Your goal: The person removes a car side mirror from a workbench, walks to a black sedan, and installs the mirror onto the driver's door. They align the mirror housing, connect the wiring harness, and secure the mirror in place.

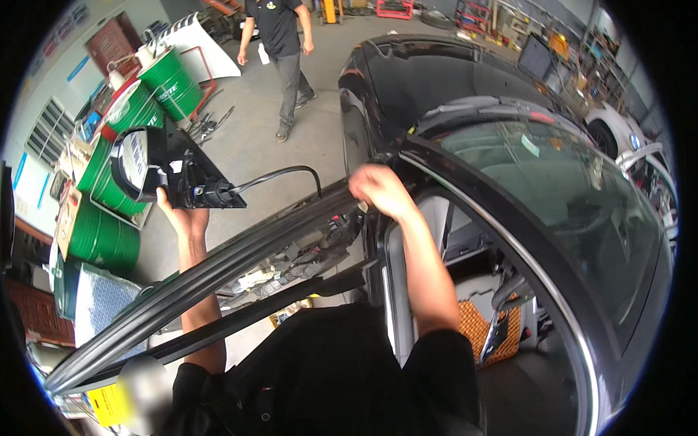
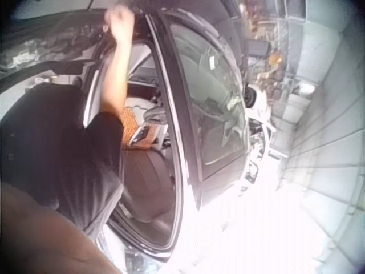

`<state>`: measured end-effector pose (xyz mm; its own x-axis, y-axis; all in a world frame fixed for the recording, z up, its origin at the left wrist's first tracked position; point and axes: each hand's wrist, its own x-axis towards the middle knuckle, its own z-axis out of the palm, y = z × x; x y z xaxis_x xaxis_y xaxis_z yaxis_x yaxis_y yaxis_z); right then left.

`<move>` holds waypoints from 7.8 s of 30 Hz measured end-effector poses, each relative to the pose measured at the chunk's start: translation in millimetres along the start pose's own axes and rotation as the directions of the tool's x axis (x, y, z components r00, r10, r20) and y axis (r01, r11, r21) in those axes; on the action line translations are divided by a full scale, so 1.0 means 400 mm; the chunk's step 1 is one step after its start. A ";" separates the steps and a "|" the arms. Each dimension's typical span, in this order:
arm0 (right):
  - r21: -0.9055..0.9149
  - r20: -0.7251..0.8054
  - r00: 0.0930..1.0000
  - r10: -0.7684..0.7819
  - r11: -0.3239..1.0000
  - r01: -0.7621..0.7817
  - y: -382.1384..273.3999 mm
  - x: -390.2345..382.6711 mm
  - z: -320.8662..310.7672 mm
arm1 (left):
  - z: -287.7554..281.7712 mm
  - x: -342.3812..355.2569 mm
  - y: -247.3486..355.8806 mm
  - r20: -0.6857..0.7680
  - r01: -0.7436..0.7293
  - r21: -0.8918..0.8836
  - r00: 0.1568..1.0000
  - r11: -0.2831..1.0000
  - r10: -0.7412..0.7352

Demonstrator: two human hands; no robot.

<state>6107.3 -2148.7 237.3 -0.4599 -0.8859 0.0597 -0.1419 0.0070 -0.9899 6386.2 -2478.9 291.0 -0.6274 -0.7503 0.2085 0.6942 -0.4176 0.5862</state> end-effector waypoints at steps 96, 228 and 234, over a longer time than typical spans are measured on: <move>-0.453 0.155 0.967 -0.202 0.855 0.251 -0.148 0.225 0.155 | 0.034 0.083 -0.294 -0.404 0.112 0.347 0.914 0.931 0.041; -0.276 -0.123 0.990 -0.068 0.961 0.032 0.020 0.210 0.137 | -0.019 -0.024 -0.542 -0.277 0.041 0.120 0.961 0.992 -0.006; -0.492 -0.086 0.979 -0.184 0.862 0.119 -0.086 0.142 0.219 | -0.014 -0.029 -0.527 -0.269 0.042 0.118 0.963 0.992 -0.009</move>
<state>6162.7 -2239.9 263.3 -0.4997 -0.8288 0.2515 -0.6085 0.1293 -0.7830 6249.2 -2385.0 160.6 -0.5152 -0.8569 -0.0150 0.6211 -0.3854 0.6825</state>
